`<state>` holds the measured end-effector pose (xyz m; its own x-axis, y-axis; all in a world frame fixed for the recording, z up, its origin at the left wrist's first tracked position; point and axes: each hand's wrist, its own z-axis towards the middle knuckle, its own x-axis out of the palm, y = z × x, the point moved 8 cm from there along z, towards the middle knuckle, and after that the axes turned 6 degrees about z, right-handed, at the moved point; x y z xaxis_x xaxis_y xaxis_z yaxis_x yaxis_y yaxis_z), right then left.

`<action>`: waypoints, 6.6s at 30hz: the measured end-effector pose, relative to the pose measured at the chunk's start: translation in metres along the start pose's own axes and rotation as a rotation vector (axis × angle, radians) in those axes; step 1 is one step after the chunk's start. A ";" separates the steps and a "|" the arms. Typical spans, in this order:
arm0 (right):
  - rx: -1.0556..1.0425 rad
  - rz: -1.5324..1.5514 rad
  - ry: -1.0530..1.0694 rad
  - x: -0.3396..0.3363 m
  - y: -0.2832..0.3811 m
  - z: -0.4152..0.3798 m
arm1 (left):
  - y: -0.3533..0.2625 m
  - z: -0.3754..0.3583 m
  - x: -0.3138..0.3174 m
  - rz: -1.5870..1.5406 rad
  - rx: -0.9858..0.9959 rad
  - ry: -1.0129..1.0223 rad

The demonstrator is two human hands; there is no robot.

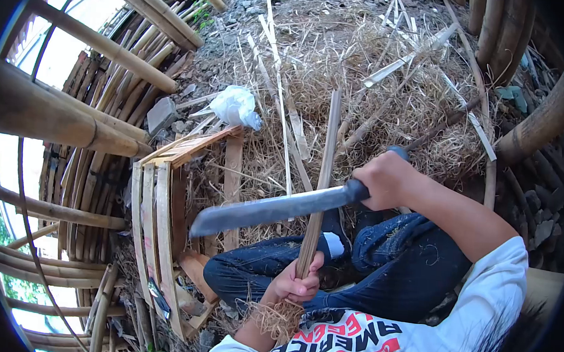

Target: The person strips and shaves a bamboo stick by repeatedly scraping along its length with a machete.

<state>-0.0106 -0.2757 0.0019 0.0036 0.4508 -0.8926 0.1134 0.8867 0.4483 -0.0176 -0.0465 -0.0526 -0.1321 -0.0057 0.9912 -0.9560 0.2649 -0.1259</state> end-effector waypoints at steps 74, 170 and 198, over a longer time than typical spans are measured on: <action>-0.146 0.132 -0.255 -0.035 -0.003 -0.011 | -0.009 0.011 0.041 -0.091 0.028 0.246; 0.496 0.192 -0.695 -0.078 -0.125 -0.056 | -0.056 -0.050 0.052 0.065 0.290 0.356; 0.059 0.063 -0.377 -0.063 -0.035 -0.016 | 0.001 0.001 0.038 -0.197 0.037 0.210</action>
<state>-0.0310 -0.3333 0.0429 0.3761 0.4248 -0.8235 0.1585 0.8461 0.5088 -0.0241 -0.0474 -0.0151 0.1105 0.1473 0.9829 -0.9673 0.2431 0.0723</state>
